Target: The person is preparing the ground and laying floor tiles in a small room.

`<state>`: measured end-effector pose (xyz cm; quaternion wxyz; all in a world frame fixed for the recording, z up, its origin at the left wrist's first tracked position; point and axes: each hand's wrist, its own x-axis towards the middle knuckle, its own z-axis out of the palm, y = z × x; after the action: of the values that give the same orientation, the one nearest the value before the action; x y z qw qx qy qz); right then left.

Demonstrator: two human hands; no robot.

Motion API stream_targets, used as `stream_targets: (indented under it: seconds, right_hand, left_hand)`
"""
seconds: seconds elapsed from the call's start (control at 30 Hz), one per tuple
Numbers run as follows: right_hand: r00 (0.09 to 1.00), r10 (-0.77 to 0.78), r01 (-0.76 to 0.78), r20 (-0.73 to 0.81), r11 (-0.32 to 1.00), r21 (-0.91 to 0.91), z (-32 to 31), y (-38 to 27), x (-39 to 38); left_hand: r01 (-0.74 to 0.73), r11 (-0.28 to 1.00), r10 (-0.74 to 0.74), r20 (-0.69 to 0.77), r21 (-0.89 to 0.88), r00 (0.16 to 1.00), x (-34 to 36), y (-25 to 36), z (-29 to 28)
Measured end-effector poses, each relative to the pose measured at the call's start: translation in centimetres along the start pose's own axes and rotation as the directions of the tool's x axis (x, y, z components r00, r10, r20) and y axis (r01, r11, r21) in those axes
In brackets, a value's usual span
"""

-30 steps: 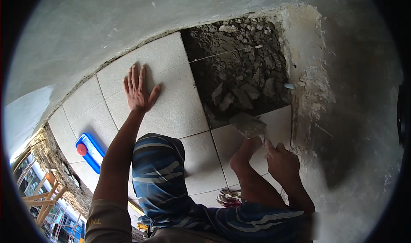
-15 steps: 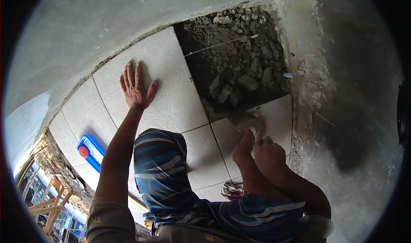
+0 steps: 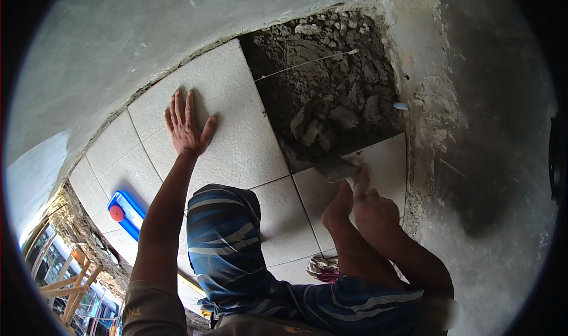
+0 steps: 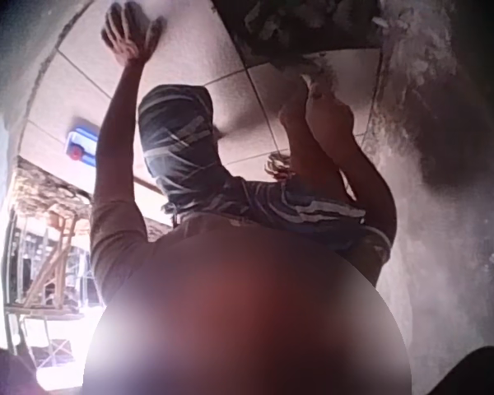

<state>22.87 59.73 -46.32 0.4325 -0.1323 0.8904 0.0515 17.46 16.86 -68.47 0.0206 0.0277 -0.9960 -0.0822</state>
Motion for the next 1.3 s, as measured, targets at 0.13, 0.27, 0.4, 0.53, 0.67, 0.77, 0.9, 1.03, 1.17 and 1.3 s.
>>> stream_targets:
  seconds: [0.13,0.27,0.4,0.53,0.67,0.77,0.9,1.03,1.17,1.3]
  right_hand:
    - [0.938,-0.065,-0.017,-0.341,0.973,-0.232,4.3,-1.2,2.7]
    - [0.988,0.086,-0.088,-0.127,0.996,-0.006,4.9,0.1,2.9]
    - [0.987,0.068,-0.138,0.148,0.833,0.536,3.4,3.1,2.5]
    - [0.997,0.078,-0.054,-0.002,0.710,0.702,2.0,4.5,1.6]
    - [0.995,0.097,-0.037,-0.036,0.664,0.747,1.6,5.2,1.8]
    - [0.982,0.106,0.037,-0.155,0.701,0.712,2.1,5.4,0.7]
    - [0.989,0.116,-0.071,-0.090,0.915,0.396,-0.6,4.6,-1.5]
    - [1.000,-0.019,0.018,0.005,0.997,0.073,-1.3,2.0,-1.9]
    - [0.997,-0.028,0.024,0.077,0.998,0.050,-1.0,0.5,-0.8]
    - [0.984,-0.025,0.015,0.178,0.998,0.060,-3.8,-0.2,-0.3]
  left_hand:
    - [-0.022,1.000,0.021,-0.028,-0.017,0.999,0.2,0.1,0.0]
    - [-0.001,1.000,0.001,0.000,-0.015,1.000,-0.4,0.0,-0.2]
    - [0.001,0.999,-0.001,0.015,-0.048,1.000,0.3,0.6,-0.1]
    - [-0.011,1.000,0.011,-0.012,-0.026,1.000,0.2,0.0,-0.8]
    - [-0.021,1.000,0.021,-0.008,-0.021,1.000,0.2,0.4,-0.2]
    - [-0.024,0.999,0.023,-0.027,-0.030,0.999,0.3,0.3,-0.1]
    - [-0.025,1.000,0.025,-0.015,-0.009,1.000,0.1,0.1,-0.4]
    - [-0.013,1.000,0.013,-0.011,-0.011,1.000,0.0,0.3,0.0]
    - [-0.020,1.000,0.020,-0.013,-0.012,1.000,0.3,0.1,-0.3]
    - [-0.011,1.000,0.011,-0.006,-0.022,1.000,0.0,-0.1,-0.1]
